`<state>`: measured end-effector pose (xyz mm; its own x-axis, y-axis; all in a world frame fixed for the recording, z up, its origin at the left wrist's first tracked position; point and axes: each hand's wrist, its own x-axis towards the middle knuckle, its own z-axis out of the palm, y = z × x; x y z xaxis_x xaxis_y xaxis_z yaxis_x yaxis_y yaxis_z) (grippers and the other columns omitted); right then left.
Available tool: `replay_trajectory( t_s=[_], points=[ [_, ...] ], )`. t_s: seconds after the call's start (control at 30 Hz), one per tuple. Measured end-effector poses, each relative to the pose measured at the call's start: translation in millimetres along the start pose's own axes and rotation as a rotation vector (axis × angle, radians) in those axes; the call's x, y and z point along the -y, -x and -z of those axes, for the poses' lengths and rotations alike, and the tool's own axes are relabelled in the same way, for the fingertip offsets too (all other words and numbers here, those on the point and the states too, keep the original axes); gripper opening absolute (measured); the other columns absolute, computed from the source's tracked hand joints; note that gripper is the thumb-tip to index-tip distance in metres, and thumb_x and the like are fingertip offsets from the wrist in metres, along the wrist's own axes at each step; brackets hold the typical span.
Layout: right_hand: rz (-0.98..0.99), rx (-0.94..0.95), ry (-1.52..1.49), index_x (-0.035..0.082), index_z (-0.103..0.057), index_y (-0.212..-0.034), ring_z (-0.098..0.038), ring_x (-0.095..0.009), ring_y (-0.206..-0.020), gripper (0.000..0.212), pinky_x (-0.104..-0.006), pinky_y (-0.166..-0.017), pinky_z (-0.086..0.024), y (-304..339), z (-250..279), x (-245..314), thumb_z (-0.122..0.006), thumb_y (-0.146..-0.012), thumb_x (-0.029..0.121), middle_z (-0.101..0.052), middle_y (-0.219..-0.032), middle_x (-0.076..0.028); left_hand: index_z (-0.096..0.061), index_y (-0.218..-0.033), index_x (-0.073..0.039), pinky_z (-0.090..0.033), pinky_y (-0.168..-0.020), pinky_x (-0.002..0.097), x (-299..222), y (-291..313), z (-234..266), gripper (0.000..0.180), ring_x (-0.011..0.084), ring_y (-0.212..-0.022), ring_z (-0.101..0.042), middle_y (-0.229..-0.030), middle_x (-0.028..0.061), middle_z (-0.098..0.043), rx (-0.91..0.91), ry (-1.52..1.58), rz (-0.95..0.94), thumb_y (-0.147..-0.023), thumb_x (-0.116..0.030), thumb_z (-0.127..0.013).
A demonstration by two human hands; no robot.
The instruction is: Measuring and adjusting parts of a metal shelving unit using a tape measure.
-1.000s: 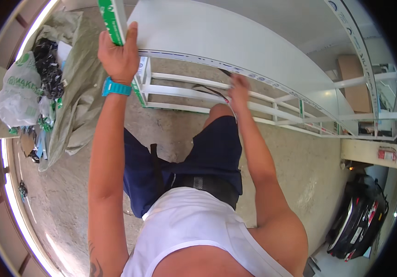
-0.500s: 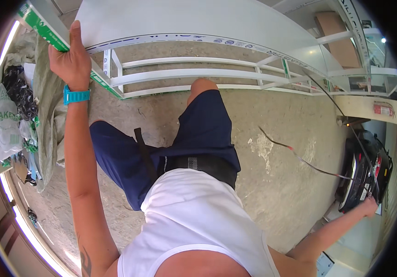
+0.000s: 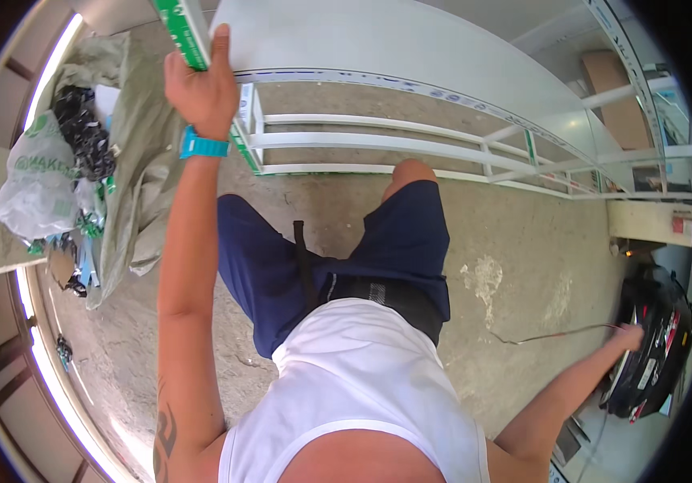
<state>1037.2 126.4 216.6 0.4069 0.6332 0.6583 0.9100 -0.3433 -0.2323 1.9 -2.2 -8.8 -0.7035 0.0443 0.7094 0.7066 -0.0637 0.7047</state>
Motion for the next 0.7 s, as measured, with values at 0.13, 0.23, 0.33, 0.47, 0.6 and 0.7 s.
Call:
replay_trajectory(
  t_s=[0.13,0.23,0.33,0.47,0.6,0.7],
  points=[
    [-0.384,0.415,-0.647,0.008,-0.072,-0.094,-0.057,-0.021,-0.059,0.017,-0.0367,-0.054,-0.051,61,-104,54,-0.058,-0.093,0.016,-0.066,-0.080,-0.010,-0.053,-0.071,-0.007,-0.044,-0.061,0.0365,2,10,1,0.043,0.0220,-0.064,-0.046,-0.072,0.0055,-0.050,-0.034,0.064,0.043,-0.091,-0.030,-0.083],
    [0.043,0.332,-0.403,0.007,-0.073,-0.085,-0.061,-0.025,-0.062,0.025,-0.0383,-0.059,-0.050,234,-232,251,-0.063,-0.093,0.028,-0.069,-0.076,-0.011,-0.053,-0.071,-0.007,-0.044,-0.061,0.0359,-2,0,6,0.043,0.0213,-0.064,-0.045,-0.073,0.0048,-0.049,-0.009,-0.005,-0.037,-0.091,-0.029,-0.083],
    [0.451,0.207,-0.257,0.006,-0.072,-0.076,-0.061,-0.028,-0.061,0.036,-0.0397,-0.060,-0.048,309,-196,397,-0.071,-0.091,0.039,-0.068,-0.068,-0.012,-0.052,-0.071,-0.007,-0.043,-0.061,0.0353,4,3,6,0.043,0.0206,-0.064,-0.044,-0.073,0.0040,-0.049,0.006,0.018,-0.039,-0.092,-0.028,-0.082],
    [0.962,0.430,-0.833,0.007,-0.072,-0.074,-0.056,-0.024,-0.061,0.023,-0.0387,-0.059,-0.045,399,-170,541,-0.077,-0.088,0.023,-0.064,-0.065,-0.007,-0.051,-0.072,-0.007,-0.043,-0.062,0.0341,4,3,-1,0.042,0.0193,-0.064,-0.042,-0.073,0.0029,-0.047,0.001,0.067,0.022,-0.094,-0.026,-0.081],
    [1.305,0.620,-1.127,0.007,-0.068,-0.076,-0.060,-0.027,-0.064,0.025,-0.0376,-0.062,-0.049,500,-170,650,-0.080,-0.087,0.027,-0.061,-0.064,-0.006,-0.051,-0.073,-0.006,-0.043,-0.062,0.0336,-4,3,-3,0.041,0.0185,-0.064,-0.042,-0.074,0.0028,-0.047,0.002,0.080,0.012,-0.095,-0.026,-0.079],
    [1.530,0.634,-1.173,0.008,-0.069,-0.087,-0.062,-0.029,-0.067,0.017,-0.0399,-0.063,-0.050,565,-178,716,-0.071,-0.093,0.024,-0.067,-0.082,-0.005,-0.052,-0.074,-0.006,-0.043,-0.063,0.0332,-6,1,-2,0.040,0.0179,-0.065,-0.043,-0.075,0.0029,-0.048,0.006,0.073,0.010,-0.096,-0.026,-0.079]
  ],
)
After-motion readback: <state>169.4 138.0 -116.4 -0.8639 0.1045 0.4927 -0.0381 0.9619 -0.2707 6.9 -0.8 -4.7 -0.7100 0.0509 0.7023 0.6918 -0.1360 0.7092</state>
